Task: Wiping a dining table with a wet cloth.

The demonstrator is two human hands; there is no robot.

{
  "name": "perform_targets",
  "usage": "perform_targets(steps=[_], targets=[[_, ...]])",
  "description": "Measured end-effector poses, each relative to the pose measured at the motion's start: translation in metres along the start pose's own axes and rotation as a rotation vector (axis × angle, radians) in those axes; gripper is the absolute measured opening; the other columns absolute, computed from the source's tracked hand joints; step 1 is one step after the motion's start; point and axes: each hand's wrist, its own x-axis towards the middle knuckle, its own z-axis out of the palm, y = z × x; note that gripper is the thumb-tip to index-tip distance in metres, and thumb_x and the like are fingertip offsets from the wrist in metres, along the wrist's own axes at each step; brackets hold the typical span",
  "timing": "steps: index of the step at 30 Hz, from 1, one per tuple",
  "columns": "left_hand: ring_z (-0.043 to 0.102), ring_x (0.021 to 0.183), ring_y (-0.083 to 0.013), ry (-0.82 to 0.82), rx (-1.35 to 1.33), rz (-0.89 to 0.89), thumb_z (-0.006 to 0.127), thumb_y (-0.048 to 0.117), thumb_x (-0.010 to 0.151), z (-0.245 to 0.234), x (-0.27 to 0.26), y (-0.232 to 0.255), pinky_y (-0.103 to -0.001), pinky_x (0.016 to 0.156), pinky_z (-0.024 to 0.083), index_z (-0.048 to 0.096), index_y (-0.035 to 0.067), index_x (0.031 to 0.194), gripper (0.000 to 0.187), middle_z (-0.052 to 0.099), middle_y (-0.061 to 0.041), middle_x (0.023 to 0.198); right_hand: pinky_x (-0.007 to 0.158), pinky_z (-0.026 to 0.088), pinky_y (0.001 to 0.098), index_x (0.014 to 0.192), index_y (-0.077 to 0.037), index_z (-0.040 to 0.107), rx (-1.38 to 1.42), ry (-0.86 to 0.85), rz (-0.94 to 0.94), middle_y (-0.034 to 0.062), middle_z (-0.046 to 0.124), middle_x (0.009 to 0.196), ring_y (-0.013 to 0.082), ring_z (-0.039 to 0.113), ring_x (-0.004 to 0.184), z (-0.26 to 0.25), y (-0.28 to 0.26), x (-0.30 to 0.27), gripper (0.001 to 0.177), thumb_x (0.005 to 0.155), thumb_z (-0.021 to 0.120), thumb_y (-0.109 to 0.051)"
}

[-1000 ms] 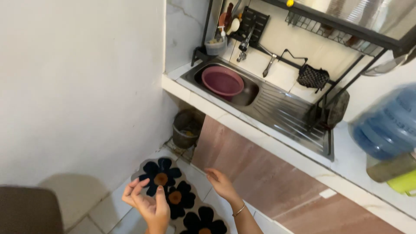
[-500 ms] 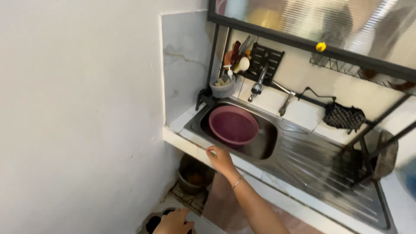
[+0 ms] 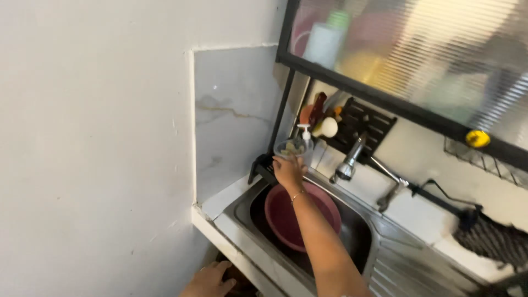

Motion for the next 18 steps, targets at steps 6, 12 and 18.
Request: perform_targets(steps=[6,12,18], targets=[[0.064,0.121,-0.0293,0.286,-0.139,0.053,0.062,0.035,0.096,-0.037,0.022,0.047,-0.041,0.107,0.049,0.053,0.014,0.141,0.05,0.061,-0.01,0.138,0.104,0.042,0.0612,0.115,-0.03,0.079,0.237,-0.162,0.322,0.0073,0.07,0.13,0.0303,0.058,0.122,0.042,0.056,0.075,0.024,0.097,0.064,-0.034],[0.07,0.112,-0.0294,0.534,-0.273,0.428,0.07,0.023,0.089,-0.059,0.076,0.074,-0.036,0.097,0.055,0.069,0.006,0.121,0.036,0.073,-0.014,0.121,0.084,0.055,0.0248,0.113,-0.008,0.077,0.837,0.416,0.038,0.0056,0.072,0.118,0.0127,0.068,0.101,-0.04,0.065,0.094,0.02,0.097,0.067,-0.001],[0.065,0.115,-0.0097,0.506,-1.34,0.651,0.075,0.003,0.083,-0.07,0.164,0.154,-0.028,0.094,0.055,0.045,0.028,0.141,0.069,0.063,0.008,0.126,0.083,0.053,0.0212,0.121,-0.004,0.065,1.059,0.366,-0.011,0.0006,0.065,0.106,0.007,0.061,0.09,-0.104,0.057,0.038,0.015,0.106,0.063,-0.007]])
